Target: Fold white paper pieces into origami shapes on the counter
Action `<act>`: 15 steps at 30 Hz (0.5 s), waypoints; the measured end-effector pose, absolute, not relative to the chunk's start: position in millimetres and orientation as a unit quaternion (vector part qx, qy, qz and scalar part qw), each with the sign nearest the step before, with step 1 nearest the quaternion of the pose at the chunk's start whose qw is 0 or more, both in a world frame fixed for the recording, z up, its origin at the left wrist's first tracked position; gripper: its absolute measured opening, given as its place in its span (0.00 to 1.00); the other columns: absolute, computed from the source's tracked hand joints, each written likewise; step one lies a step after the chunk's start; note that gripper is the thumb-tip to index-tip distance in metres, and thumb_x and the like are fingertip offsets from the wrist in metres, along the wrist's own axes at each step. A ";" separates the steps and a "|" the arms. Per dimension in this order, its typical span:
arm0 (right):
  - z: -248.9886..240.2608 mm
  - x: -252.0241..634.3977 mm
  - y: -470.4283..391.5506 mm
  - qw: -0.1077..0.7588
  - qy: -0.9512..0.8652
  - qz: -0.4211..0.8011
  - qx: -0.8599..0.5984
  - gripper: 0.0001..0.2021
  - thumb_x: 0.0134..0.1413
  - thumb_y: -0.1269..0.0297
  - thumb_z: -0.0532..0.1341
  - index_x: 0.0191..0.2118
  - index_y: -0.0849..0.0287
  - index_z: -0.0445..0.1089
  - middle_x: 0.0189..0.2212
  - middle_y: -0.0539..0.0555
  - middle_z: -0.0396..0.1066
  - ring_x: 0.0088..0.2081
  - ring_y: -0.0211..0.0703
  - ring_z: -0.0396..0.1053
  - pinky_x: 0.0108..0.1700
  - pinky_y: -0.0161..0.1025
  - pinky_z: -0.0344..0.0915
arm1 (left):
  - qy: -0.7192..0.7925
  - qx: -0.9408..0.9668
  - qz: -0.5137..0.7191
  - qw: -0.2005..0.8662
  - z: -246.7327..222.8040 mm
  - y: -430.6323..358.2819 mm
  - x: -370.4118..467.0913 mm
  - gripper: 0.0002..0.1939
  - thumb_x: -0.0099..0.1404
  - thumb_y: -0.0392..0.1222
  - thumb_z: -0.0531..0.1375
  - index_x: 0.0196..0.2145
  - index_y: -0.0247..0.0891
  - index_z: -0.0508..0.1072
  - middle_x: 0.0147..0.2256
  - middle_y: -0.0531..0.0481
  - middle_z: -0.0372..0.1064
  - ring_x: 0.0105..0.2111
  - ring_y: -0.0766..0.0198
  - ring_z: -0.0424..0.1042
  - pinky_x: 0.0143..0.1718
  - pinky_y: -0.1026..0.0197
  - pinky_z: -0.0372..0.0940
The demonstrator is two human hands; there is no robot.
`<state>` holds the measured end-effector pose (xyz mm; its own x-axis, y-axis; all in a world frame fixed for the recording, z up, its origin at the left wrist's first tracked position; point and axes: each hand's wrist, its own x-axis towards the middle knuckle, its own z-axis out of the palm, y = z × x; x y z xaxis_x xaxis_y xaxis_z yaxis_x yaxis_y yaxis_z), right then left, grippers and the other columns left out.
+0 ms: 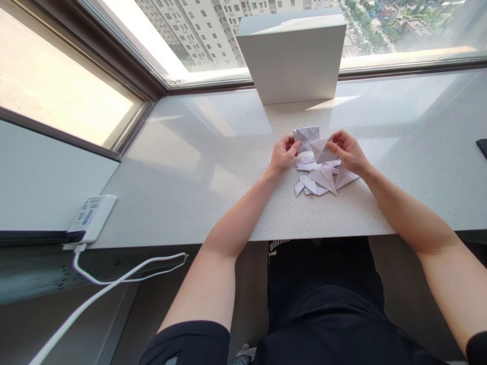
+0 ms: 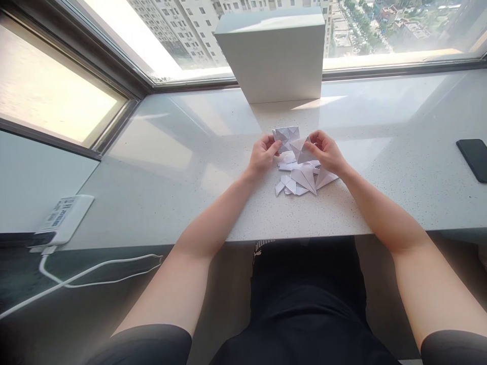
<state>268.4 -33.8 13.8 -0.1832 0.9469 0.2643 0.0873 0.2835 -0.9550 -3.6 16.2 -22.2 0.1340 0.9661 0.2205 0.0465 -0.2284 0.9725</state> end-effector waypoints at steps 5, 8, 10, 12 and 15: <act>8.9 270.5 -31.2 0.510 -0.623 0.438 -0.400 0.41 0.54 0.15 0.80 0.47 0.47 0.74 0.43 0.52 0.79 0.39 0.46 0.74 0.42 0.45 0.74 | 0.400 0.618 0.502 0.454 -22.3 12.4 -1.6 0.23 0.75 0.64 0.80 0.48 0.41 0.87 0.45 0.43 0.87 0.36 0.61 0.79 0.37 0.59 0.76; 8.0 270.3 -30.5 0.519 -0.615 0.440 -0.398 0.41 0.53 0.15 0.81 0.47 0.48 0.75 0.45 0.53 0.82 0.42 0.48 0.78 0.46 0.47 0.79 | 0.388 0.625 0.496 0.461 -23.5 11.8 -0.5 0.27 0.73 0.69 0.80 0.48 0.42 0.87 0.44 0.44 0.87 0.36 0.61 0.78 0.37 0.59 0.75; 7.7 270.0 -30.4 0.520 -0.613 0.444 -0.397 0.40 0.53 0.16 0.82 0.47 0.48 0.75 0.47 0.53 0.83 0.43 0.48 0.80 0.47 0.47 0.80 | 0.376 0.628 0.494 0.469 -23.9 11.0 0.3 0.30 0.71 0.72 0.80 0.48 0.41 0.87 0.43 0.44 0.86 0.35 0.61 0.78 0.36 0.59 0.75; 7.3 270.1 -30.4 0.520 -0.612 0.449 -0.393 0.39 0.54 0.18 0.82 0.47 0.48 0.76 0.48 0.53 0.84 0.44 0.49 0.82 0.48 0.47 0.82 | 0.367 0.631 0.491 0.475 -23.3 9.5 0.9 0.32 0.70 0.74 0.80 0.49 0.41 0.87 0.42 0.45 0.85 0.35 0.61 0.77 0.35 0.59 0.74; 6.8 271.6 -30.3 0.517 -0.614 0.452 -0.388 0.37 0.57 0.20 0.82 0.48 0.48 0.77 0.51 0.54 0.84 0.46 0.49 0.83 0.50 0.48 0.84 | 0.362 0.638 0.478 0.483 -20.7 6.4 1.2 0.31 0.71 0.74 0.80 0.49 0.42 0.87 0.41 0.45 0.85 0.34 0.61 0.78 0.36 0.58 0.74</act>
<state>271.6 -30.3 6.8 -0.1630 0.9447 0.2847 0.0092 0.2900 -0.9570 1.2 6.4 -20.7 0.2803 0.9239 0.2605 0.0001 -0.2714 0.9625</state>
